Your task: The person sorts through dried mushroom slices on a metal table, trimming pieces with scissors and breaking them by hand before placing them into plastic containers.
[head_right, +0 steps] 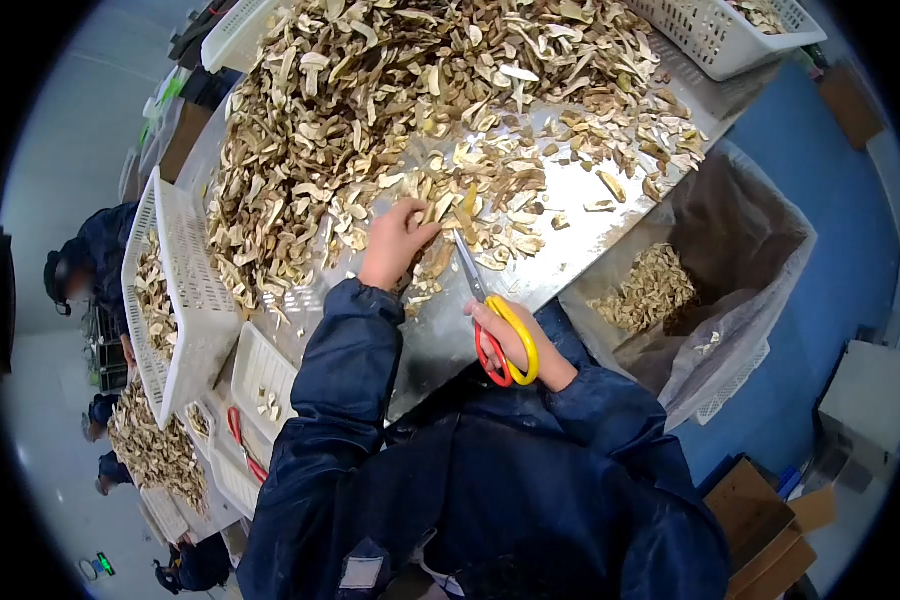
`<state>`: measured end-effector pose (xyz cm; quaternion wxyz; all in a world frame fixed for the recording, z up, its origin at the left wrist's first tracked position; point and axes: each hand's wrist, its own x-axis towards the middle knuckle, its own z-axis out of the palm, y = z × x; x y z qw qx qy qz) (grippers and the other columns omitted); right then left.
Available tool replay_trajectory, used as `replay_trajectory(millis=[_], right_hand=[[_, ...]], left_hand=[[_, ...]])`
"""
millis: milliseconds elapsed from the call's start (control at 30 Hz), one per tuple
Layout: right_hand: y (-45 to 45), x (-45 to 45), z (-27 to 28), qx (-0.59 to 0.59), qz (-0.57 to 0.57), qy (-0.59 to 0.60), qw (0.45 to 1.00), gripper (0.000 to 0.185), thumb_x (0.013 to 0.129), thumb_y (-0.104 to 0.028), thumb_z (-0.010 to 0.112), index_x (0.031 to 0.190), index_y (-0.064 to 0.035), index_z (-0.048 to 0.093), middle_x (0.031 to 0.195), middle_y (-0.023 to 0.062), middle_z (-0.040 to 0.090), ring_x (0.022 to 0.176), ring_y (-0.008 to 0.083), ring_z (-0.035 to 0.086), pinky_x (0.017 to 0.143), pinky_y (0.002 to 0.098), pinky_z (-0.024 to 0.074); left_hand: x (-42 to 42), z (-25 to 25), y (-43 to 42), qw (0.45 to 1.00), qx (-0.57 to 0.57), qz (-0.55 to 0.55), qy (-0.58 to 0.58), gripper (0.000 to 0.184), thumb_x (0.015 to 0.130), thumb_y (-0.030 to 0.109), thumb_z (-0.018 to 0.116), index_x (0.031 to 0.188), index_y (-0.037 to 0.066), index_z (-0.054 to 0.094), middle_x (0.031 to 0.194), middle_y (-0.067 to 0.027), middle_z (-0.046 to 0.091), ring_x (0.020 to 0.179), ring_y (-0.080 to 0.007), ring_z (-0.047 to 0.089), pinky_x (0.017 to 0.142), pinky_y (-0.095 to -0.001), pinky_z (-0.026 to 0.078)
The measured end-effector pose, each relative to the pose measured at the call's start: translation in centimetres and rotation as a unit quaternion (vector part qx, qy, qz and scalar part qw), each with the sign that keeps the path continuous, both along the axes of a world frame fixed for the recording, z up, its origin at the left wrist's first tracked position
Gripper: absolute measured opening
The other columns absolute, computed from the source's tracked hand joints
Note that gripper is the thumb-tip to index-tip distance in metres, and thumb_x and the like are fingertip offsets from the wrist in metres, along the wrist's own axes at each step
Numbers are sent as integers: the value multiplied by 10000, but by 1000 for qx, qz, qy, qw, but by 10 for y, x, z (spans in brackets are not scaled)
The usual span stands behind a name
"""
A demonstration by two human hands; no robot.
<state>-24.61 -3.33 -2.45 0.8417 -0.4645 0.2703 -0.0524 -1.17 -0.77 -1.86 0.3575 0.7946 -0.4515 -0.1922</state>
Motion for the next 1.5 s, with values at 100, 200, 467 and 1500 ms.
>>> replay_trajectory(millis=[100, 200, 467, 1500], right_hand=[[0, -1, -1, 0, 6, -7, 1000, 337, 986, -301, 404, 1110, -7, 511, 553, 4, 479, 411, 86, 437, 415, 218, 375], [1, 1, -2, 14, -4, -4, 1000, 356, 956, -351, 476, 1044, -12, 542, 529, 14, 486, 419, 96, 470, 421, 237, 388], [18, -5, 19, -127, 90, -51, 987, 390, 927, -229, 509, 1222, 13, 432, 798, 21, 533, 697, 69, 505, 627, 198, 413], [5, 14, -12, 57, -101, -202, 973, 605, 972, -522, 230, 1258, 2, 330, 684, 38, 469, 614, 137, 509, 739, 379, 535]], left_hand=[[16, -7, 10, 948, -114, 26, 297, 243, 851, 171, 591, 1027, 4, 572, 675, -33, 526, 540, -122, 467, 480, -254, 382], [9, 21, 31, 740, -204, 117, 630, 180, 924, 134, 420, 1052, 62, 526, 646, 30, 382, 474, -30, 271, 384, -175, 167], [-29, 44, 58, 703, -307, 98, 634, 160, 898, 71, 425, 1048, 80, 482, 707, 16, 405, 524, -35, 300, 438, -180, 212], [-19, 10, 94, 422, -364, 174, 812, 189, 918, 184, 474, 778, 57, 485, 828, -49, 491, 844, -176, 485, 866, -370, 456]])
